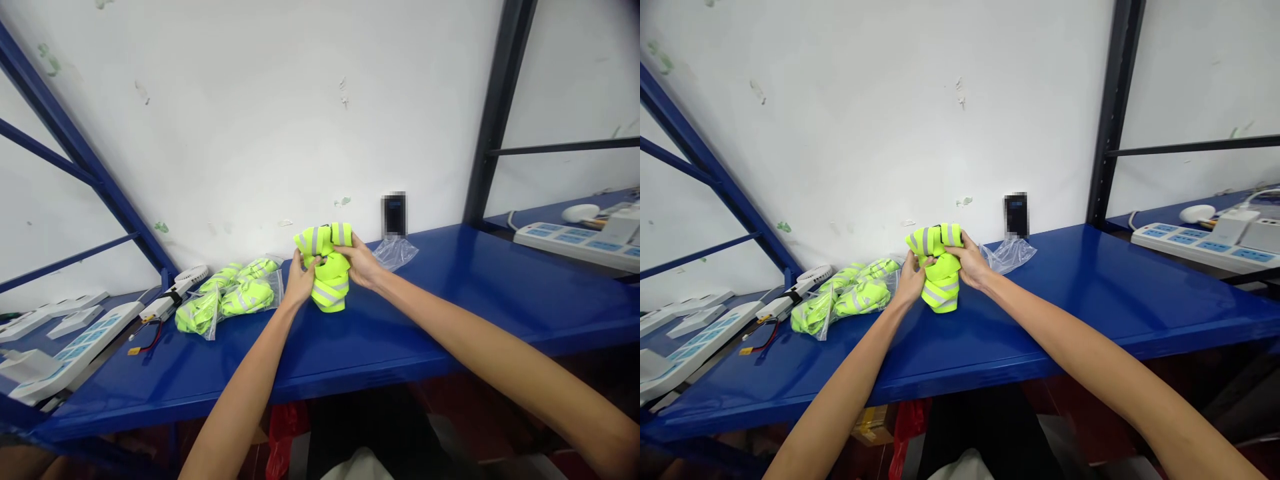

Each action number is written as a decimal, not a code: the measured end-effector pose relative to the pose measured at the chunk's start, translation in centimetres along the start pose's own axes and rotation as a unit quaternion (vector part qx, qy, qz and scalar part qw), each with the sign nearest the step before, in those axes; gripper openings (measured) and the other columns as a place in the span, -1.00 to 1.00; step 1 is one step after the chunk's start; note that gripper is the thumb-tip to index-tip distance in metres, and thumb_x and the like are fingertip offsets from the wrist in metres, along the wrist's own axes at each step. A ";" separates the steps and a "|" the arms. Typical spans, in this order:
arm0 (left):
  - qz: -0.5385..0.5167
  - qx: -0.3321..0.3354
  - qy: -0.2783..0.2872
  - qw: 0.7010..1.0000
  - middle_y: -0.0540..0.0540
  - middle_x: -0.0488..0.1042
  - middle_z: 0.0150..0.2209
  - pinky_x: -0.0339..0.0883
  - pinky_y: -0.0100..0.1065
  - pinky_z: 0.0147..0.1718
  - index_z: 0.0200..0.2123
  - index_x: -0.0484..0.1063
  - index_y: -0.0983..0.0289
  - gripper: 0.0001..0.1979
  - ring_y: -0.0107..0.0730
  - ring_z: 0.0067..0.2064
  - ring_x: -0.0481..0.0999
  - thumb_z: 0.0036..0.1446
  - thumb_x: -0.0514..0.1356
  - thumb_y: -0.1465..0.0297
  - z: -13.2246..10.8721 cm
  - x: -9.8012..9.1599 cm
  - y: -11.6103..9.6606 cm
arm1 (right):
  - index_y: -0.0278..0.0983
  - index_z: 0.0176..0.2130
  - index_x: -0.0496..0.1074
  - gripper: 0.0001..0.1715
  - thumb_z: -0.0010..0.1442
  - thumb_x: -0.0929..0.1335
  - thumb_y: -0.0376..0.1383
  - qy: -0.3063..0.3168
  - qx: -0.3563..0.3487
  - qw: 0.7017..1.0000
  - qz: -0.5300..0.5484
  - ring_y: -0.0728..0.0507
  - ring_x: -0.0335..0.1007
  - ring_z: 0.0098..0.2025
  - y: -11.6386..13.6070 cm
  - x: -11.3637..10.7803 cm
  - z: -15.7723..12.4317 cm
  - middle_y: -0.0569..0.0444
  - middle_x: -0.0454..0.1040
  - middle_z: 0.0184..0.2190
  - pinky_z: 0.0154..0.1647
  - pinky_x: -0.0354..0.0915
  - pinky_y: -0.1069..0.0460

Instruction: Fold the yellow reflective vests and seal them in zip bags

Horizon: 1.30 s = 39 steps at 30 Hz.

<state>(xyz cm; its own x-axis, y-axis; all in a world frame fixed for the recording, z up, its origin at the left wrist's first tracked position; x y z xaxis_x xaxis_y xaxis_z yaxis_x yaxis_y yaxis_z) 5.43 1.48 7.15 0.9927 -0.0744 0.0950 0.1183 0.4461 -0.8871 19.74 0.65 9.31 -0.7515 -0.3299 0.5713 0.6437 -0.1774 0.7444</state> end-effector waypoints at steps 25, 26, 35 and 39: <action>0.297 -0.003 0.038 0.954 0.25 0.45 0.09 0.30 -0.14 0.01 0.35 -0.16 0.26 -0.25 -0.07 0.02 0.49 0.13 0.07 0.47 -2.8 1.8 -0.3 | -0.04 0.32 0.04 0.02 -0.05 0.39 -0.44 0.125 -0.062 0.946 -0.293 -0.06 0.37 -0.34 2.1 -1.0 0.0 0.23 0.41 -0.36 -0.23 0.37 0.02; 0.309 -0.006 0.046 0.950 0.26 0.45 0.08 0.31 -0.13 -0.01 0.35 -0.18 0.26 -0.25 -0.06 0.00 0.50 0.13 0.06 0.47 -3.0 2.0 -0.3 | -0.03 0.31 0.08 0.01 -0.05 0.41 -0.44 0.132 -0.046 0.950 -0.278 -0.07 0.39 -0.30 2.0 -1.0 0.0 0.22 0.44 -0.33 -0.18 0.39 0.00; 0.278 -0.012 0.083 0.957 0.22 0.45 0.05 0.33 -0.16 -0.03 0.35 -0.17 0.23 -0.25 -0.15 -0.05 0.51 0.12 0.05 0.48 -2.3 2.9 -0.5 | -0.29 0.01 0.44 -0.38 -0.07 0.50 -0.26 0.103 -0.081 0.951 -0.280 -0.19 0.48 -0.15 2.4 -1.5 0.7 0.01 0.55 -0.16 -0.13 0.43 -0.07; 0.288 0.058 0.015 0.956 0.27 0.17 0.27 0.27 -0.11 0.07 0.38 -0.32 0.15 -0.25 -0.15 0.14 0.36 0.23 0.03 0.35 -2.9 2.0 -3.7 | -0.28 -0.08 0.43 -0.46 -0.10 0.49 -0.24 -0.040 -0.162 0.953 -0.253 -0.21 0.48 -0.10 3.6 -4.2 1.9 -0.01 0.54 -0.13 -0.09 0.43 -0.09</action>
<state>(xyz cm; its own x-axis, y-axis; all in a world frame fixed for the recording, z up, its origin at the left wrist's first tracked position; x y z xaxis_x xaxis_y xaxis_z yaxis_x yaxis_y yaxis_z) 6.87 -2.88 9.37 0.8932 0.1885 -0.4083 -0.4438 0.5161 -0.7326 24.94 3.19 10.22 -0.9776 -0.0564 0.2027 0.1977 -0.5761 0.7931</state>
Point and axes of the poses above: each hand's wrist, its own z-axis towards the middle knuckle, its own x-axis out of the palm, y = z × x, the point moved 7 cm from there along z, towards the middle knuckle
